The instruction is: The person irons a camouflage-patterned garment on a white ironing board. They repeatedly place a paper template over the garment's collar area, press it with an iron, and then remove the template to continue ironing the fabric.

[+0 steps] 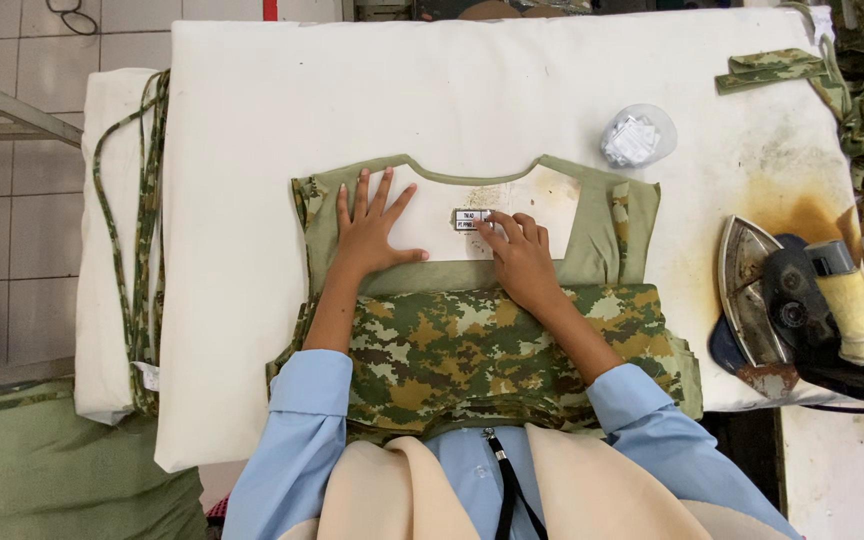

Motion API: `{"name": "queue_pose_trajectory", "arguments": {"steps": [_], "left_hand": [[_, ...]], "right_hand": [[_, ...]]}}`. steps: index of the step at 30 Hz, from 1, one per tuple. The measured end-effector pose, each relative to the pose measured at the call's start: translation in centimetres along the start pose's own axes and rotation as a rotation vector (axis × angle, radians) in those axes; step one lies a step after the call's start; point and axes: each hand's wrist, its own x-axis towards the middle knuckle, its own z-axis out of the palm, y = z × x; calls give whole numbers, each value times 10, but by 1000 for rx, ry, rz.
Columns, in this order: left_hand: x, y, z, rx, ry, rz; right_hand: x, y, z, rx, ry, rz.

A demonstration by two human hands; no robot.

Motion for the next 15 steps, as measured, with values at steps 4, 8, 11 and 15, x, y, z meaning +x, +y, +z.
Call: {"name": "queue_pose_trajectory", "arguments": {"steps": [4,8,11,15], "left_hand": [[1,0,0,-39,-12,0],[1,-2,2,-10,-3,3],[2,-2,2,5,3,5],[2,-3,5,10,-1,3]], "right_hand": [[-2,5,9,-19,18,-5],[-1,3,5,0,-1,5],[0,2,3,6,16,5],[-1,10,10,70,119,5]]}}
